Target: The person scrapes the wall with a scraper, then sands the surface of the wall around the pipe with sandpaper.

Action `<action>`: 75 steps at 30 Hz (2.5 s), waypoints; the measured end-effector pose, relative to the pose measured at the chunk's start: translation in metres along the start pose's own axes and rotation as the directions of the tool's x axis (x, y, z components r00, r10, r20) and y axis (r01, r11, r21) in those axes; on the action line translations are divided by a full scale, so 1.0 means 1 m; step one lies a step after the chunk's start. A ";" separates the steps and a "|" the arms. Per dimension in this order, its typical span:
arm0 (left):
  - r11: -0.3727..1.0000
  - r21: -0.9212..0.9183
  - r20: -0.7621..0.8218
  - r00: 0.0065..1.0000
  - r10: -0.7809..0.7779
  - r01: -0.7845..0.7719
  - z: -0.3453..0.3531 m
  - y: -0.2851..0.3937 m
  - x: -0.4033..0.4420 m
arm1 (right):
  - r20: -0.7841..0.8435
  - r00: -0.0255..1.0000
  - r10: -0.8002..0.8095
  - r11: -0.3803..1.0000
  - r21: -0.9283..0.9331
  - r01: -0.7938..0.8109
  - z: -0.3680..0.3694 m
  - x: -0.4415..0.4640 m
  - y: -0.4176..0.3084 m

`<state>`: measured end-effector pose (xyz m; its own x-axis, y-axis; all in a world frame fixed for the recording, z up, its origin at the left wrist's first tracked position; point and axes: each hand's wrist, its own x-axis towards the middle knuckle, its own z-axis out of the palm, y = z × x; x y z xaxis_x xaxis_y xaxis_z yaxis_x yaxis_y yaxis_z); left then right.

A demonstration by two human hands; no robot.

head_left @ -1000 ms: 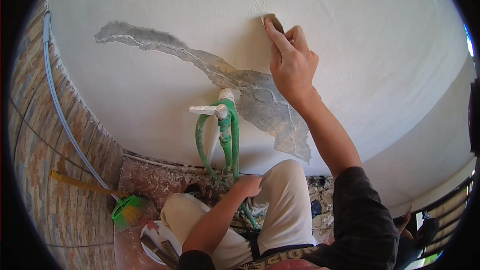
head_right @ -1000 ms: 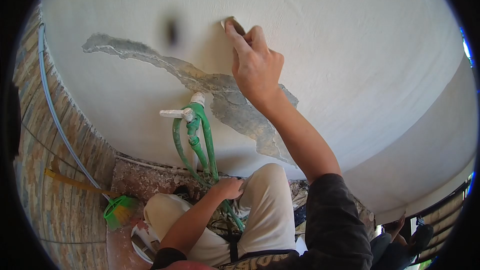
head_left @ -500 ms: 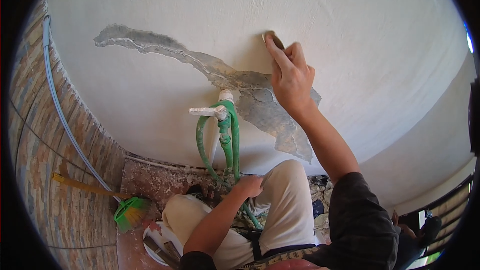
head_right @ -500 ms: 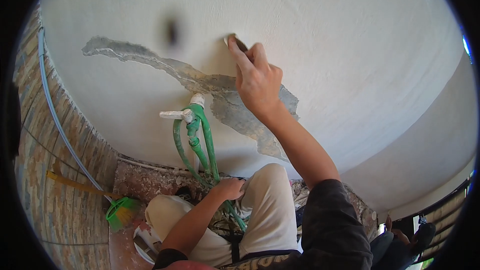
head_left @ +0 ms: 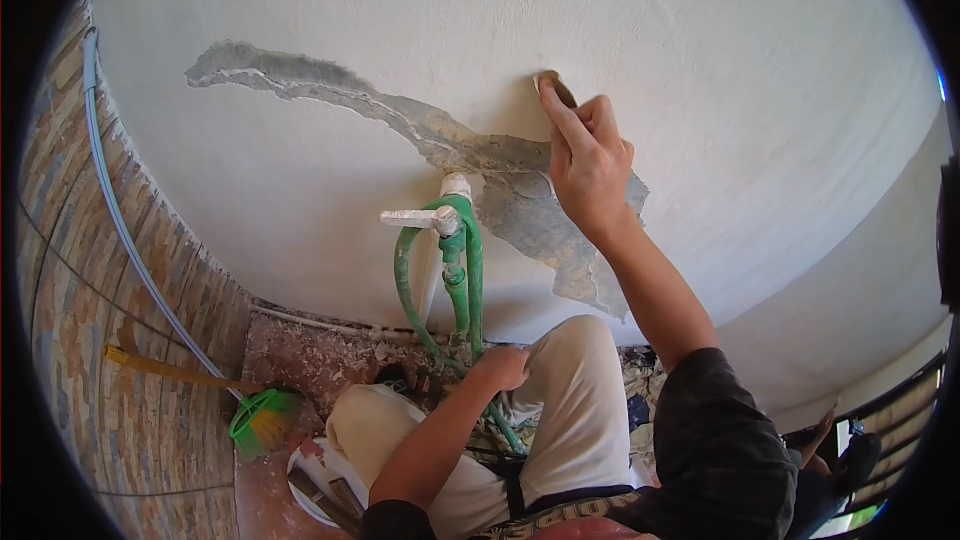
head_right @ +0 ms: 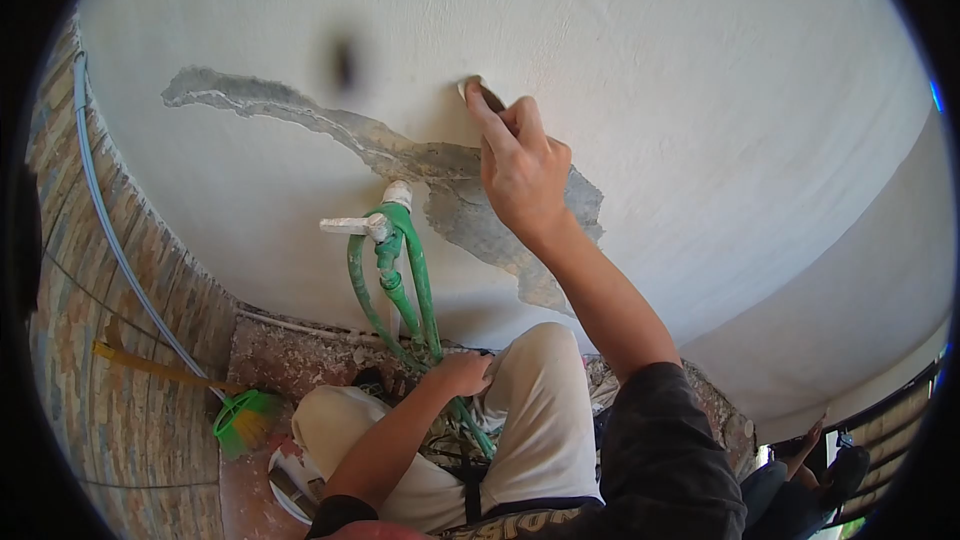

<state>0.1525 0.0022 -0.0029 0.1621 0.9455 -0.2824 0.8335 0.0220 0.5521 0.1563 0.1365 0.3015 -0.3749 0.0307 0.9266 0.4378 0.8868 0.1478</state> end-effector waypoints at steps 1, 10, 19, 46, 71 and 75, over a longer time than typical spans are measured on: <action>1.000 -0.001 -0.009 1.000 0.009 -0.009 0.000 0.000 0.001 | 0.015 1.000 -0.004 1.000 0.024 0.004 0.000 -0.005 0.003; 1.000 0.010 0.033 0.999 -0.019 0.019 0.001 -0.002 0.003 | -0.101 0.994 -0.050 0.996 0.066 0.057 0.011 0.040 -0.009; 1.000 0.000 -0.019 1.000 0.006 -0.006 0.003 -0.001 0.003 | 0.057 0.998 -0.020 0.996 0.089 0.015 -0.013 -0.023 0.010; 0.997 0.072 0.061 0.998 -0.017 0.013 0.008 -0.006 0.004 | -0.298 0.792 0.533 0.833 0.351 -0.429 0.052 -0.119 -0.026; 0.998 0.064 0.140 0.989 -0.038 0.030 0.001 0.008 0.001 | -0.183 0.858 0.480 0.871 0.211 -0.443 0.015 -0.183 0.028; 0.996 0.064 0.151 0.986 -0.065 0.055 0.001 0.008 -0.002 | -0.284 0.855 0.434 0.898 0.216 -0.384 0.008 -0.122 0.032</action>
<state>0.1592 0.0002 0.0014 0.1860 0.8820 -0.4330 0.8735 0.0533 0.4839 0.2092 0.1645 0.1903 0.1018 0.2803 0.9545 0.3609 0.8837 -0.2980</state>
